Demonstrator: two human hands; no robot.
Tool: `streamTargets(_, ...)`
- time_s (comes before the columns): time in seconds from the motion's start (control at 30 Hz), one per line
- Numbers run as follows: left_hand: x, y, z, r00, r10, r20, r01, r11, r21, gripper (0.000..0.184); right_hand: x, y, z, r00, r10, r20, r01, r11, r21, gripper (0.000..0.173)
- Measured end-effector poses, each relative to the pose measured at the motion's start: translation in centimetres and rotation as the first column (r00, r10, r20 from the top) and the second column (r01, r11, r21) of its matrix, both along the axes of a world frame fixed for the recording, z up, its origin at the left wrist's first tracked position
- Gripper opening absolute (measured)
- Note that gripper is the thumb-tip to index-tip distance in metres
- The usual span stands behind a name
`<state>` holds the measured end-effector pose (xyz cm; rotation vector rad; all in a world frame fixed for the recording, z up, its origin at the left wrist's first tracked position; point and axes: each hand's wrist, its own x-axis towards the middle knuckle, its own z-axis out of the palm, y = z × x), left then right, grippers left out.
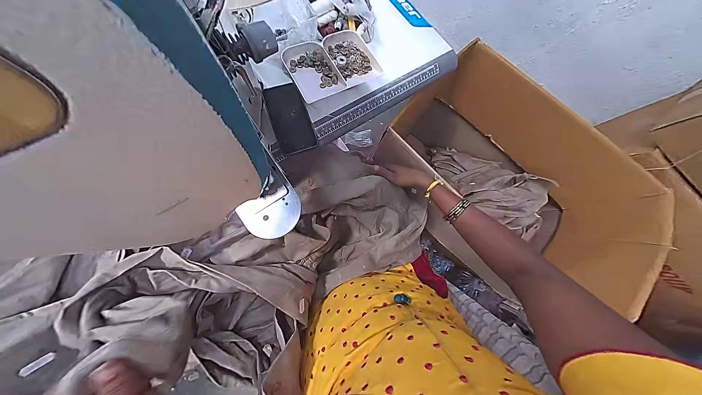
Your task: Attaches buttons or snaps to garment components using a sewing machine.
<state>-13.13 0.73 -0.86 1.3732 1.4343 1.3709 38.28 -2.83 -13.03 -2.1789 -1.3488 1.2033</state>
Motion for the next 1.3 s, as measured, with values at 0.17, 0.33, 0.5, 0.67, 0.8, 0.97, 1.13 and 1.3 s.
streamTargets(0.17, 6.5, -0.2, -3.0, 0.73, -0.673, -0.119, 0.677, 0.736, -0.016, 0.018, -1.2, -3.3, 0.2, 0.965, -0.195, -0.173, 0.147, 0.955, -0.257, 0.047)
streamTargets(0.33, 15.1, -2.4, -3.5, 0.368, -0.896, -0.248, 0.898, 0.412, -0.157, 0.048, 1.7, -4.4, 5.5, 0.929, -0.287, -0.232, 0.355, 0.866, 0.352, 0.021)
streamTargets(0.5, 18.8, -4.4, -1.9, 0.22, -0.858, 0.464, 0.976, 0.197, -0.096, 0.106, -7.8, -4.8, 17.9, 0.991, 0.086, 0.102, -0.133, 0.683, 0.718, 0.021)
streamTargets(0.67, 15.2, -3.1, 1.5, 0.858, -0.147, 0.492, 0.383, 0.822, -0.422, 0.027, -18.7, -4.6, 17.6, 0.553, 0.822, 0.137, -0.81, 0.492, 0.319, 0.059)
streamTargets(0.8, 9.4, -0.1, -0.2, 0.869, 0.251, 0.427, -0.013, 0.873, -0.488, 0.025, -23.4, -3.1, 12.7, 0.423, 0.892, -0.157, -0.798, 0.449, 0.403, 0.059)
streamTargets(0.97, 6.7, -0.9, -0.4, 0.848, 0.26, 0.461, -0.031, 0.894, -0.446, 0.026, -26.4, -0.8, 13.3, 0.83, 0.554, -0.071, -0.371, 0.641, 0.672, 0.024)
streamTargets(1.13, 7.3, -1.5, -0.2, 0.932, 0.224, 0.284, -0.104, 0.918, -0.382, 0.025, -28.5, 3.2, 12.5, 0.893, 0.451, -0.008, -0.324, 0.655, 0.683, 0.033)
streamTargets(1.3, 5.7, -1.6, 0.1, 0.932, -0.031, -0.36, 0.147, 0.943, 0.299, 0.078, -27.7, 3.1, 15.3, 0.916, 0.377, 0.138, -0.291, 0.388, 0.875, 0.01)
